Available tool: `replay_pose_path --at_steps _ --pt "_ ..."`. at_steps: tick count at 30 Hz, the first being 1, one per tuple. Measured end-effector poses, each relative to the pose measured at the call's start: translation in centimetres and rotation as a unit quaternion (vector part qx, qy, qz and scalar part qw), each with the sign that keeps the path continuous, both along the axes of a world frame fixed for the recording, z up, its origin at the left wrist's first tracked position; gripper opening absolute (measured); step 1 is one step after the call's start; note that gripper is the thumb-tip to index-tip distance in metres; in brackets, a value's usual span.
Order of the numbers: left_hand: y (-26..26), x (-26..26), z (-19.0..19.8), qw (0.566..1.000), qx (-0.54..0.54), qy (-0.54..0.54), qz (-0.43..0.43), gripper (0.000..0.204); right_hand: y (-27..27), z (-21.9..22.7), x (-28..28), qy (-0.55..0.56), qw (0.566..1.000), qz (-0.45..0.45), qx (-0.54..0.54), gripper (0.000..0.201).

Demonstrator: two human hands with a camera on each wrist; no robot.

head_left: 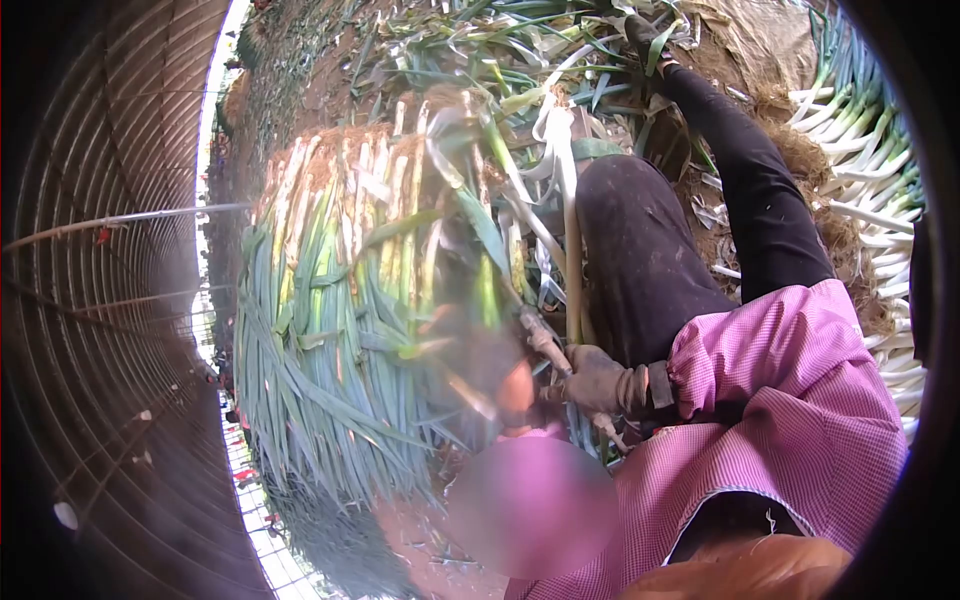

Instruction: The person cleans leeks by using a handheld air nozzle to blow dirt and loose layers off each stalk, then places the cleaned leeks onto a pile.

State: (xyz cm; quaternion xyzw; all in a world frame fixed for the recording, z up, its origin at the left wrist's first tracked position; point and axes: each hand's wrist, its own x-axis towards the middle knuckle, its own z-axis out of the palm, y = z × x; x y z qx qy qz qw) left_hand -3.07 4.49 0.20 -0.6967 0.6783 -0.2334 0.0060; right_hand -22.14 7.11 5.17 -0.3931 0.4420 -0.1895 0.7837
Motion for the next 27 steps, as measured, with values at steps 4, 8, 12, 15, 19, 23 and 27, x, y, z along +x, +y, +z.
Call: replay_pose_path --at_steps 4,8,12,15,19,23,27 --pt "-0.4 -1.9 2.4 0.991 0.084 0.082 0.061 0.014 0.3 -0.2 0.1 -0.028 0.999 -0.032 -0.022 0.045" --pt "-0.4 -2.9 4.4 0.974 0.135 0.177 0.046 0.017 0.0 -0.4 0.4 -0.036 0.998 -0.040 -0.022 0.046" --pt "0.2 -3.3 5.3 0.970 0.116 0.202 -0.068 0.024 0.2 0.6 -0.2 -0.021 0.997 -0.051 -0.062 0.045" --pt "0.4 -5.8 6.5 0.967 0.084 0.240 -0.021 0.024 0.8 -0.6 0.6 0.006 0.998 -0.020 -0.056 0.044" --pt "0.9 -6.1 7.1 0.958 0.081 0.272 -0.036 0.025 1.1 -0.3 0.5 -0.008 0.997 -0.024 -0.073 0.043" --pt "1.3 -5.4 6.8 0.945 0.102 0.281 -0.134 0.029 1.0 -0.3 0.6 -0.062 0.996 -0.052 -0.031 0.046" --pt "1.6 -3.8 4.8 0.934 0.109 0.299 -0.162 0.029 -0.5 -1.0 1.3 -0.038 0.996 -0.075 -0.001 0.053"
